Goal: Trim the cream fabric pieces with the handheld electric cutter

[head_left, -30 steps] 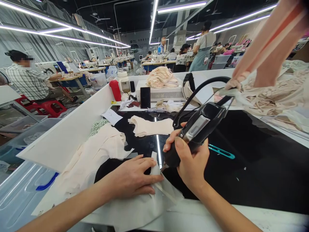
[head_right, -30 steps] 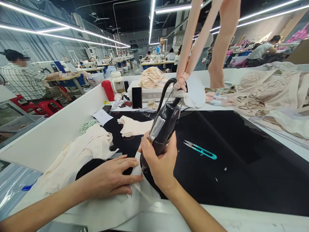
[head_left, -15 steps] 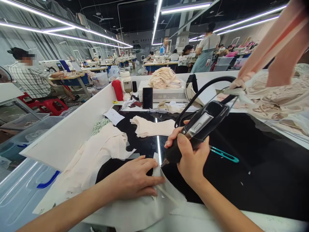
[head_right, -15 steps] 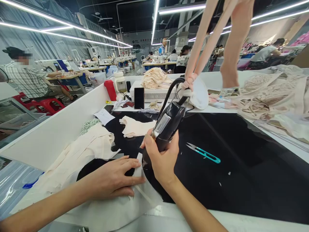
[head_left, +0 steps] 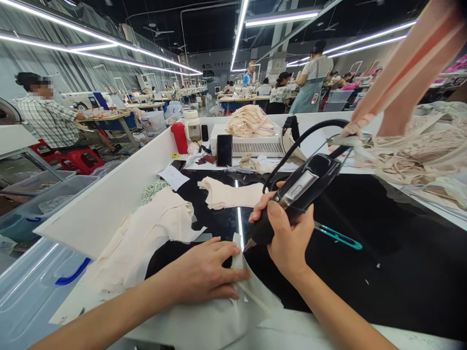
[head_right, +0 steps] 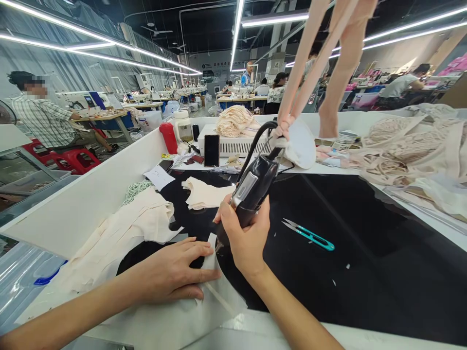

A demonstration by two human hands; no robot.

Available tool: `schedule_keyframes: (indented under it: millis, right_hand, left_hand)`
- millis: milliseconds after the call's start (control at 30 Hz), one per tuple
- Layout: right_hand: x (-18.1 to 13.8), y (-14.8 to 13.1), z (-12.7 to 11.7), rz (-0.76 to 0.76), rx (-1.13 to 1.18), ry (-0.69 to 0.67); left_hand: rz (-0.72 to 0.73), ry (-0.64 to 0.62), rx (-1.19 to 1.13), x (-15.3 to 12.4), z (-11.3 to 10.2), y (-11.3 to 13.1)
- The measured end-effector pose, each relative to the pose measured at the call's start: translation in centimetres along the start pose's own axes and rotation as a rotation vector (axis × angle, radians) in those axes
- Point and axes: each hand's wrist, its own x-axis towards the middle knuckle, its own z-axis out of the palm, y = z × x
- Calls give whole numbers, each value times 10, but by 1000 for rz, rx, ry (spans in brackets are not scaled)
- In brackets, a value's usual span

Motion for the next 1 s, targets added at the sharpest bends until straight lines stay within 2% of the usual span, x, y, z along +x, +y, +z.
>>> schedule_keyframes:
  millis: [467, 567, 800, 900, 1000]
  right_hand:
    - [2, 5, 6, 52, -19, 6]
    - [5, 3, 2, 45, -32, 4]
    - [16, -5, -24, 6, -225, -35]
    - [24, -9, -40, -5, -366, -49]
    - [35, -17, -56, -23, -537, -54]
  left_hand:
    - [-18, -20, -17, -2, 2, -1]
    - [-49, 12, -49, -3, 3, 0]
    - [-310, 123, -213, 9, 12, -6]
    - [-313, 180, -162, 17, 25, -17]
    - [-269, 163, -76, 21, 32, -24]
